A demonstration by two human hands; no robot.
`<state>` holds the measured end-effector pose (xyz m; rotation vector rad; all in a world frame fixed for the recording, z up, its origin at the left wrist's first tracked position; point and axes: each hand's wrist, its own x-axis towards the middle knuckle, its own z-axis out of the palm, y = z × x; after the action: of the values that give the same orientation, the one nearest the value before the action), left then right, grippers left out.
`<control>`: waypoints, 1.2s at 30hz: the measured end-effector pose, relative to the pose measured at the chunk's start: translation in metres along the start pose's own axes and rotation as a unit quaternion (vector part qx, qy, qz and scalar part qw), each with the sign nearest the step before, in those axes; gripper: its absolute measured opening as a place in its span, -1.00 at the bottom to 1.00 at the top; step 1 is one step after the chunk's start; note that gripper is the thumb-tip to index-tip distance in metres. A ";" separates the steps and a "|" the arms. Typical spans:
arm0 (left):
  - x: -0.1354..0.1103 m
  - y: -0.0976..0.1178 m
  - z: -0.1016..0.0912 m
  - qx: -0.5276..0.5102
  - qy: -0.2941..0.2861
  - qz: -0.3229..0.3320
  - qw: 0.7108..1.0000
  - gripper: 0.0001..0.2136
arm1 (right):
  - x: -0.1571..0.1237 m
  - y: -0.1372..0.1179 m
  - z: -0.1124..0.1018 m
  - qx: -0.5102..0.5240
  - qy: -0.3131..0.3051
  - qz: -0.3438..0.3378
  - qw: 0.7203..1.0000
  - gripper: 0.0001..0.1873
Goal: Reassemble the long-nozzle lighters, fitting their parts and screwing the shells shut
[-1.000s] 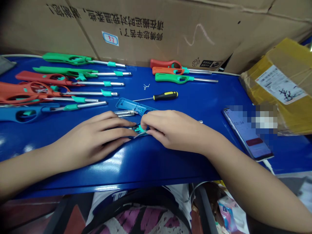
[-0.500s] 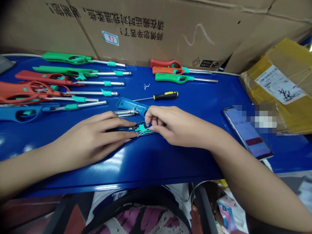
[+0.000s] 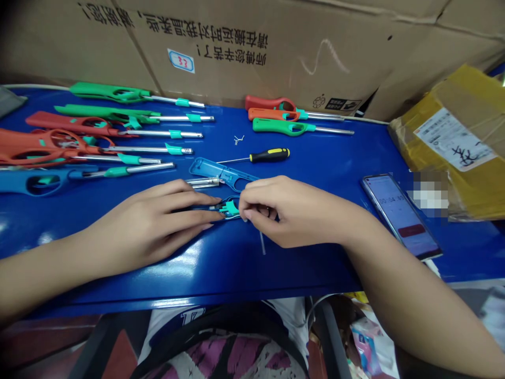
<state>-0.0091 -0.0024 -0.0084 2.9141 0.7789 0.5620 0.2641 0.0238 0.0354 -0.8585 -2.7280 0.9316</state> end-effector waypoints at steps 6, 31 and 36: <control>0.000 0.000 -0.001 0.001 -0.003 0.000 1.000 -0.74 | 0.007 0.006 0.009 -0.013 0.031 0.034 0.999 -0.97; 0.000 0.002 -0.003 0.048 -0.022 0.030 0.998 -0.65 | 0.002 0.007 0.005 0.006 0.051 0.063 0.997 -0.85; 0.000 0.000 -0.003 0.016 0.000 0.031 0.999 -0.72 | 0.002 0.007 0.005 -0.008 0.067 0.045 0.997 -0.88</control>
<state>-0.0099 -0.0029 -0.0057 2.9761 0.7061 0.5592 0.2641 0.0272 0.0265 -1.0145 -2.6054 0.8357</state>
